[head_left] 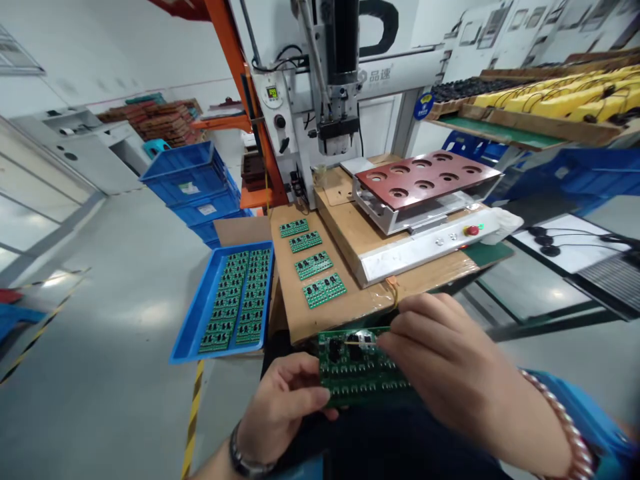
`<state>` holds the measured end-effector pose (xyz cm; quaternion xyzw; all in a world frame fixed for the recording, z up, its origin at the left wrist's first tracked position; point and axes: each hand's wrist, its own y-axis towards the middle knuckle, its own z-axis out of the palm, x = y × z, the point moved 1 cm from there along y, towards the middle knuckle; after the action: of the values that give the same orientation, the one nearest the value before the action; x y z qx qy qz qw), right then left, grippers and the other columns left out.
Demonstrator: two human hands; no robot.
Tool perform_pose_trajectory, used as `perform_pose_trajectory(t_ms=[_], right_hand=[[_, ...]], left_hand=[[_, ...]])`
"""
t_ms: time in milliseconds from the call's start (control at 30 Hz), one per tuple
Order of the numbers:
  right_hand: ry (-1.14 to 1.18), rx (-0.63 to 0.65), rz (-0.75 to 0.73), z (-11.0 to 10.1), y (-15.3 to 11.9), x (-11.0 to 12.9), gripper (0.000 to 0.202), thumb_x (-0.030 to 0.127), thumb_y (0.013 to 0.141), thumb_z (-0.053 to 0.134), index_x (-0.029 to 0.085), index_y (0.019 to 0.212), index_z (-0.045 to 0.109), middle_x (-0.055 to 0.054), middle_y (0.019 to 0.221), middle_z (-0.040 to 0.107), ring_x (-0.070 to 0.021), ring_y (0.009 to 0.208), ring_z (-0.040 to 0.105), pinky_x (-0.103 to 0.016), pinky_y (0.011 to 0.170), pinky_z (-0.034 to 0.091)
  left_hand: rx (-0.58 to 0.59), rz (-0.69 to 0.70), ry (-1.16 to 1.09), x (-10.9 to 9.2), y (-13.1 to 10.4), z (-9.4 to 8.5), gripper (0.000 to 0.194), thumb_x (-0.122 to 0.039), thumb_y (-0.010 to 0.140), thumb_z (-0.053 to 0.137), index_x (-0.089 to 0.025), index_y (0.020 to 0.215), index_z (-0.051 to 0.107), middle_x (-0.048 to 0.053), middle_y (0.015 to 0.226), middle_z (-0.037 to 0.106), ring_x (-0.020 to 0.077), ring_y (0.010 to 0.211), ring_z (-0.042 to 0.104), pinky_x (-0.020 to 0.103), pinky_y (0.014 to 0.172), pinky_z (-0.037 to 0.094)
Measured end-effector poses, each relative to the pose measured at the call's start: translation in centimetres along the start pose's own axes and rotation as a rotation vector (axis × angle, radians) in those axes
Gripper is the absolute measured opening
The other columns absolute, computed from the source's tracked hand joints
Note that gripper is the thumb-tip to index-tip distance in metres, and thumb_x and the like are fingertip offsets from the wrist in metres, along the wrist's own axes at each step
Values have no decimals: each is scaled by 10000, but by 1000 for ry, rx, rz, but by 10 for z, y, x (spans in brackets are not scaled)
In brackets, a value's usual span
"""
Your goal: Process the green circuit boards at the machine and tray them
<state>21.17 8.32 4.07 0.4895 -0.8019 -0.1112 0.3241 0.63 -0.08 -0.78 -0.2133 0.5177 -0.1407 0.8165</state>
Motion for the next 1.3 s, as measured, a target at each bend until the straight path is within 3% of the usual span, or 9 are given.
perform_pose_trajectory(t_ms=[400, 1300], right_hand=[[22, 15, 11, 1, 3, 0, 172, 61, 855, 428, 120, 839, 588, -40, 730, 500, -152, 739, 384, -323, 649, 298], [17, 66, 4, 2, 1, 4, 184, 79, 867, 407, 124, 792, 569, -42, 751, 510, -167, 773, 402, -337, 674, 297]], left_hand=[[60, 12, 20, 0, 1, 0, 169, -214, 565, 797, -150, 710, 738, 34, 635, 685, 152, 582, 616, 219, 493, 510], [-39, -2, -12, 0, 1, 0, 216, -209, 501, 826, -140, 672, 712, 35, 608, 668, 162, 556, 603, 238, 460, 513]])
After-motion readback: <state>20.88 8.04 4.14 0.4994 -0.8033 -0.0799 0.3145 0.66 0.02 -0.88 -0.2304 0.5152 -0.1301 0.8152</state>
